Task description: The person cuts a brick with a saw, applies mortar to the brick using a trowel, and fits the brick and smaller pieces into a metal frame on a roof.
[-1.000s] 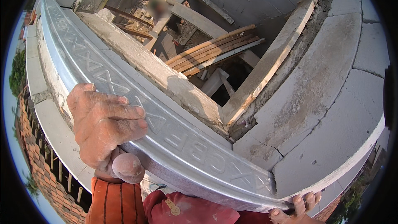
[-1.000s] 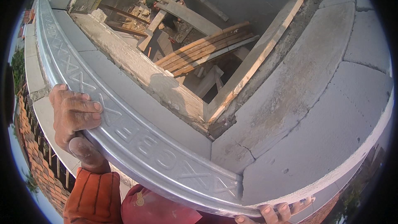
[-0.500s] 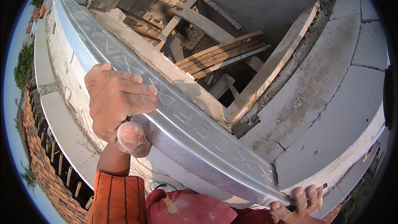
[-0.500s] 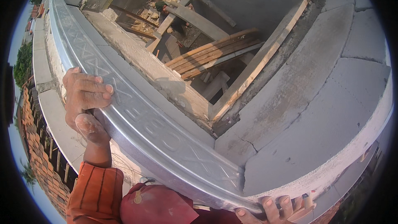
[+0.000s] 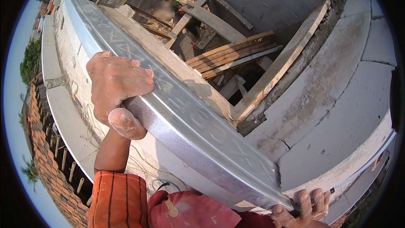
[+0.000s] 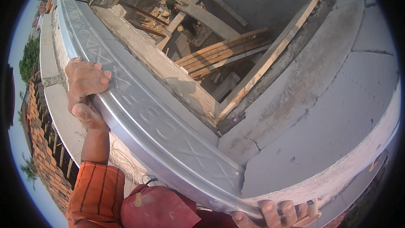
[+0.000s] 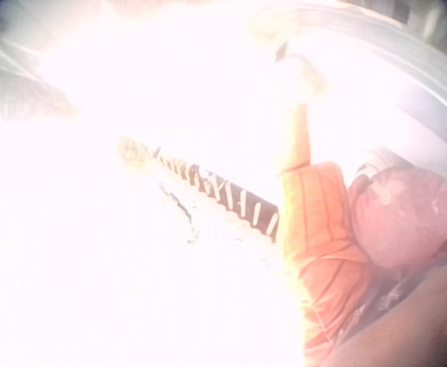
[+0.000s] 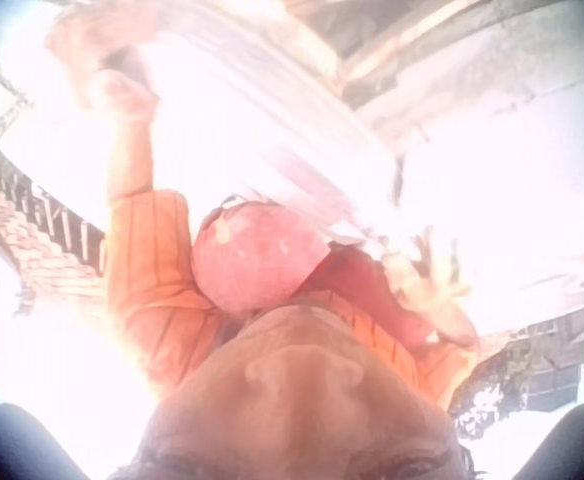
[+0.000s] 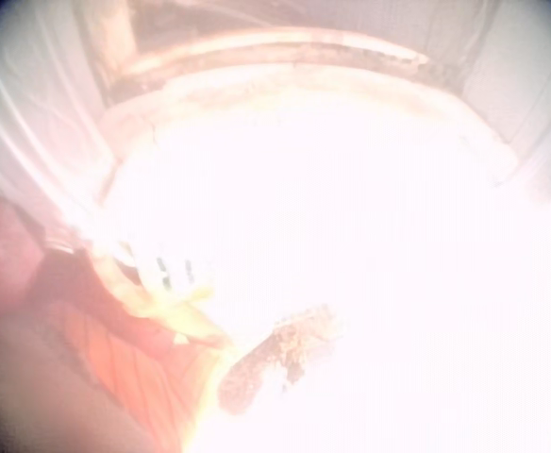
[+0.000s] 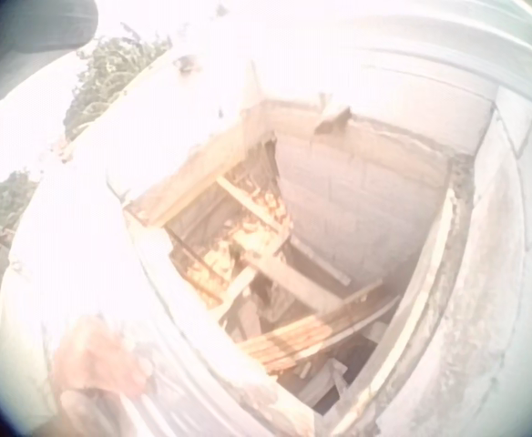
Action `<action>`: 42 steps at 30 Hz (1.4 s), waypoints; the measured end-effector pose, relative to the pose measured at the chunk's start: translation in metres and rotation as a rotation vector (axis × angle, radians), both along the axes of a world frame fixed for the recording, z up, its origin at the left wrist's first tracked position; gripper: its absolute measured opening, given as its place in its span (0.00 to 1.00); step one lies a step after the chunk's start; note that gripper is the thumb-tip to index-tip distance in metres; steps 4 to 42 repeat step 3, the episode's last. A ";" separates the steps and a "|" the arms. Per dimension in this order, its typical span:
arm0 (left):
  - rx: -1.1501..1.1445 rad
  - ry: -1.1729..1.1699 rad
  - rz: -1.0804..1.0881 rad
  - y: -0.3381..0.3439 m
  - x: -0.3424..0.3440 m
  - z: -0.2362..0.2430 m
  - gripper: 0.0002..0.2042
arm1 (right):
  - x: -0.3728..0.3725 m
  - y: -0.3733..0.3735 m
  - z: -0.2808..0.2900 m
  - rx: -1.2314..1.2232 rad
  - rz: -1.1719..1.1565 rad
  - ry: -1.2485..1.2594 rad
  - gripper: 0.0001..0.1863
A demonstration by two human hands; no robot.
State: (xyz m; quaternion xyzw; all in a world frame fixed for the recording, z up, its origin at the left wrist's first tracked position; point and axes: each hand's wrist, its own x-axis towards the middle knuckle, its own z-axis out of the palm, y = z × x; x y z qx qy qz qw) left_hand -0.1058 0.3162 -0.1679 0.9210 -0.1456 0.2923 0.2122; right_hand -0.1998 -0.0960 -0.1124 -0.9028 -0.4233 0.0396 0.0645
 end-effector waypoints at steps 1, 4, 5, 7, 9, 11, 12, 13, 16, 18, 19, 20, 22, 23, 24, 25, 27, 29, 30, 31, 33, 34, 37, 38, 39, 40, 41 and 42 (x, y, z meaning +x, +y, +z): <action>-0.002 -0.010 0.000 0.000 0.000 -0.001 0.30 | 0.001 0.002 -0.001 0.001 -0.019 -0.041 0.28; 0.007 -0.005 0.008 0.002 0.000 -0.001 0.31 | 0.003 0.005 -0.002 -0.001 -0.036 -0.080 0.32; 0.007 -0.005 0.008 0.002 0.000 -0.001 0.31 | 0.003 0.005 -0.002 -0.001 -0.036 -0.080 0.32; 0.007 -0.005 0.008 0.002 0.000 -0.001 0.31 | 0.003 0.005 -0.002 -0.001 -0.036 -0.080 0.32; 0.007 -0.005 0.008 0.002 0.000 -0.001 0.31 | 0.003 0.005 -0.002 -0.001 -0.036 -0.080 0.32; 0.007 -0.005 0.008 0.002 0.000 -0.001 0.31 | 0.003 0.005 -0.002 -0.001 -0.036 -0.080 0.32; 0.007 -0.005 0.008 0.002 0.000 -0.001 0.31 | 0.003 0.005 -0.002 -0.001 -0.036 -0.080 0.32; 0.007 -0.005 0.008 0.002 0.000 -0.001 0.31 | 0.003 0.005 -0.002 -0.001 -0.036 -0.080 0.32; 0.007 -0.005 0.008 0.002 0.000 -0.001 0.31 | 0.003 0.005 -0.002 -0.001 -0.036 -0.080 0.32; 0.007 -0.005 0.008 0.002 0.000 -0.001 0.31 | 0.003 0.005 -0.002 -0.001 -0.036 -0.080 0.32; 0.007 -0.005 0.008 0.002 0.000 -0.001 0.31 | 0.003 0.005 -0.002 -0.001 -0.036 -0.080 0.32; 0.007 -0.005 0.008 0.002 0.000 -0.001 0.31 | 0.003 0.005 -0.002 -0.001 -0.036 -0.080 0.32; 0.007 -0.005 0.008 0.002 0.000 -0.001 0.31 | 0.003 0.005 -0.002 -0.001 -0.036 -0.080 0.32; 0.007 -0.005 0.008 0.002 0.000 -0.001 0.31 | 0.003 0.005 -0.002 -0.001 -0.036 -0.080 0.32; 0.007 -0.005 0.008 0.002 0.000 -0.001 0.31 | 0.003 0.005 -0.002 -0.001 -0.036 -0.080 0.32; 0.007 -0.005 0.008 0.002 0.000 -0.001 0.31 | 0.003 0.005 -0.002 -0.001 -0.036 -0.080 0.32; 0.007 -0.005 0.008 0.002 0.000 -0.001 0.31 | 0.003 0.005 -0.002 -0.001 -0.036 -0.080 0.32; 0.007 -0.005 0.008 0.002 0.000 -0.001 0.31 | 0.003 0.005 -0.002 -0.001 -0.036 -0.080 0.32; 0.007 -0.005 0.008 0.002 0.000 -0.001 0.31 | 0.003 0.005 -0.002 -0.001 -0.036 -0.080 0.32; 0.007 -0.005 0.008 0.002 0.000 -0.001 0.31 | 0.003 0.005 -0.002 -0.001 -0.036 -0.080 0.32; 0.007 -0.005 0.008 0.002 0.000 -0.001 0.31 | 0.003 0.005 -0.002 -0.001 -0.036 -0.080 0.32; 0.007 -0.005 0.008 0.002 0.000 -0.001 0.31 | 0.003 0.005 -0.002 -0.001 -0.036 -0.080 0.32; 0.007 -0.005 0.008 0.002 0.000 -0.001 0.31 | 0.003 0.005 -0.002 -0.001 -0.036 -0.080 0.32; 0.007 -0.005 0.008 0.002 0.000 -0.001 0.31 | 0.003 0.005 -0.002 -0.001 -0.036 -0.080 0.32; 0.007 -0.005 0.008 0.002 0.000 -0.001 0.31 | 0.003 0.005 -0.002 -0.001 -0.036 -0.080 0.32; 0.007 -0.005 0.008 0.002 0.000 -0.001 0.31 | 0.003 0.005 -0.002 -0.001 -0.036 -0.080 0.32; 0.007 -0.005 0.008 0.002 0.000 -0.001 0.31 | 0.003 0.005 -0.002 -0.001 -0.036 -0.080 0.32; 0.007 -0.005 0.008 0.002 0.000 -0.001 0.31 | 0.003 0.005 -0.002 -0.001 -0.036 -0.080 0.32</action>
